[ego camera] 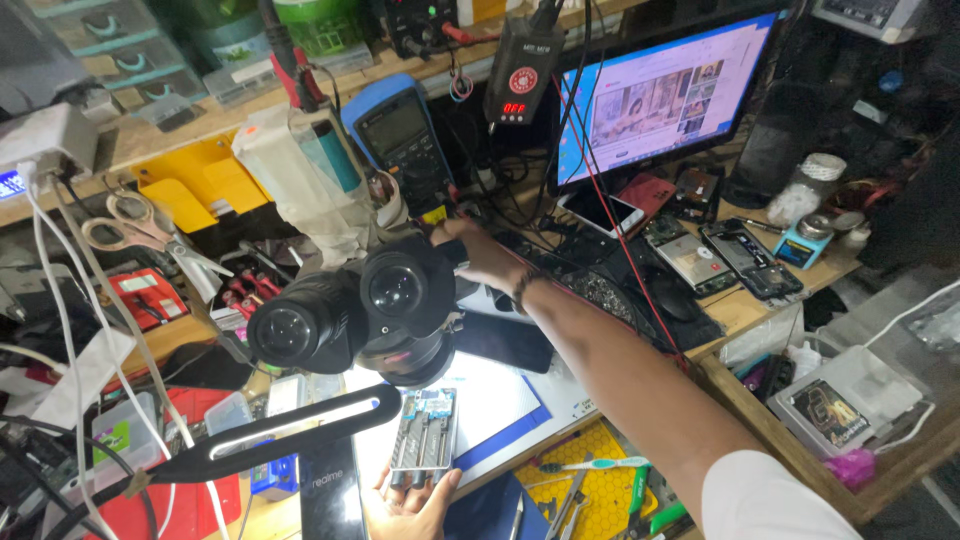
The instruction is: The person disassembles a mobile phone by removing the internal battery and circuit board, then reassembles the components and tests the touch interface on the screen.
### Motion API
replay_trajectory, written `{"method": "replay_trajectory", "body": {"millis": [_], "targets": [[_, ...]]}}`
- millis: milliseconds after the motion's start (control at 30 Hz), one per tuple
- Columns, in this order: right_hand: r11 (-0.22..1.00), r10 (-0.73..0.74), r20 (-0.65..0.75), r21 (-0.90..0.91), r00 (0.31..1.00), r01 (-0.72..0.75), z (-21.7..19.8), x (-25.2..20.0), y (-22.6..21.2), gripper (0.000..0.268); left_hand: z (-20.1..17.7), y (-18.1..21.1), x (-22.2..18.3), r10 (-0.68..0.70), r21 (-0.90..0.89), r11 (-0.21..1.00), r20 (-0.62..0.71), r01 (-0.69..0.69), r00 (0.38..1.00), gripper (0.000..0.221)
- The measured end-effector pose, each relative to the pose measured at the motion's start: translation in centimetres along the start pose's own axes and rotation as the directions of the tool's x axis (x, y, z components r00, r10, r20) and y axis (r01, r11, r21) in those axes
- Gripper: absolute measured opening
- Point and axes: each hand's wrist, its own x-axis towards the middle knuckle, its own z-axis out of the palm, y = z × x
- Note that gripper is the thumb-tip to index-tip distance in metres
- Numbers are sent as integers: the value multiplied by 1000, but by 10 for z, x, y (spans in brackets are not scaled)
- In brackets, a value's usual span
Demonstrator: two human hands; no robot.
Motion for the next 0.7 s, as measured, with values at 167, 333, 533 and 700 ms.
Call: {"method": "replay_trajectory", "body": {"millis": [167,333,533,700], "targets": [[962,34,86,-272,996,-10,6,-3,-1,15,0,0,2,-28,-26,999,-4,28,1000,86],[939,-164,80,-294,983,180,3,3,13,17,-2,-8,6,-31,42,999,-25,32,999,88],[555,760,228,262,609,-790,10,25,21,41,-5,-13,3,-3,5,1000,-5,3,1000,85],[614,711,234,252,663,-748,6,18,6,39,1,-7,0,17,14,1000,-5,-17,1000,85]]}}
